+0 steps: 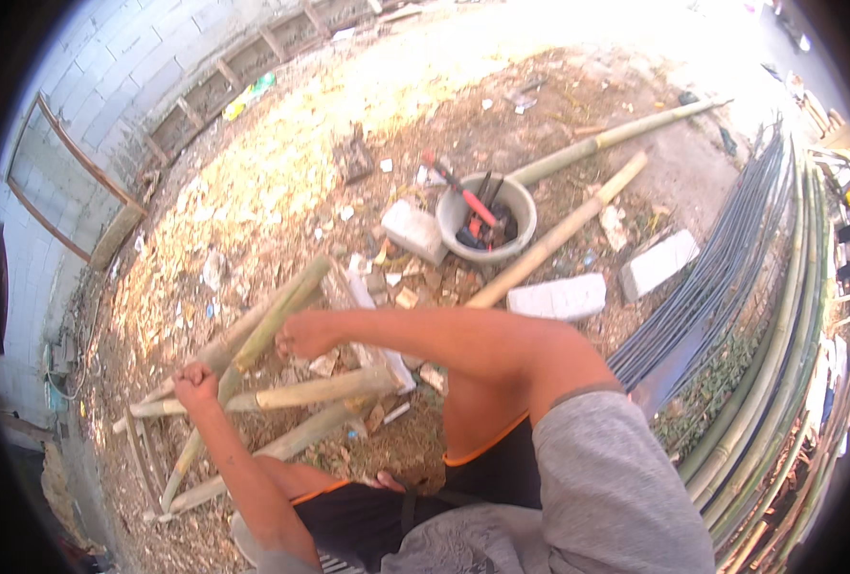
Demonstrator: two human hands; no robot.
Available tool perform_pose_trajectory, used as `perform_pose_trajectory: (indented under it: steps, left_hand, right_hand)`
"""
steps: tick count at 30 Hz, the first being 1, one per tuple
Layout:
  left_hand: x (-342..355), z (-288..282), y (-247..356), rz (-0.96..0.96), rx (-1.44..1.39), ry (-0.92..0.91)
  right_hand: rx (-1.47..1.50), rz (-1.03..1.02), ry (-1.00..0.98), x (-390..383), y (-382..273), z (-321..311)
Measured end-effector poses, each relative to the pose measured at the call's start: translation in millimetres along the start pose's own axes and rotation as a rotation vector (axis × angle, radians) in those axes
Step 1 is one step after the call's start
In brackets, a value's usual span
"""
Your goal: The person secures a bamboo structure by wrapping wire around the joints and tightening it with pliers.
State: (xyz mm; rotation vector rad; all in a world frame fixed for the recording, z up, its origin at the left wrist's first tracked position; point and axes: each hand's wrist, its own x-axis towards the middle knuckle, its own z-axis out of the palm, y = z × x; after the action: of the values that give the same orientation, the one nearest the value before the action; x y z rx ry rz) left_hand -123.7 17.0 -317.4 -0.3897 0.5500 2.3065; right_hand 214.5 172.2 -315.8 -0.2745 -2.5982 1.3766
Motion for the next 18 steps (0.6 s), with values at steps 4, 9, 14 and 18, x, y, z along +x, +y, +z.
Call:
perform_pose_trajectory:
  steps: [4, 9, 14, 18]
  left_hand:
    - [-12.0, -10.2, -6.9, 0.046, 0.153, -0.208]
    - [-7.7, 0.4, -33.7, 0.241, 0.251, -0.001]
    - [-33.9, 13.8, -79.6, 0.118, 0.399, -0.039]
    - [-42.5, 19.8, -94.9, 0.137, 0.303, 0.118]
  right_hand:
    - [-0.394, 0.214, -0.181, -20.6, -50.6, -7.8]
    - [-0.29, 0.165, 0.174, -19.0, -40.9, -13.7]
    - [-0.527, 0.198, 0.219, -19.9, -40.9, -15.7]
    - [-0.699, 0.094, 0.177, -14.8, -35.5, 2.3]
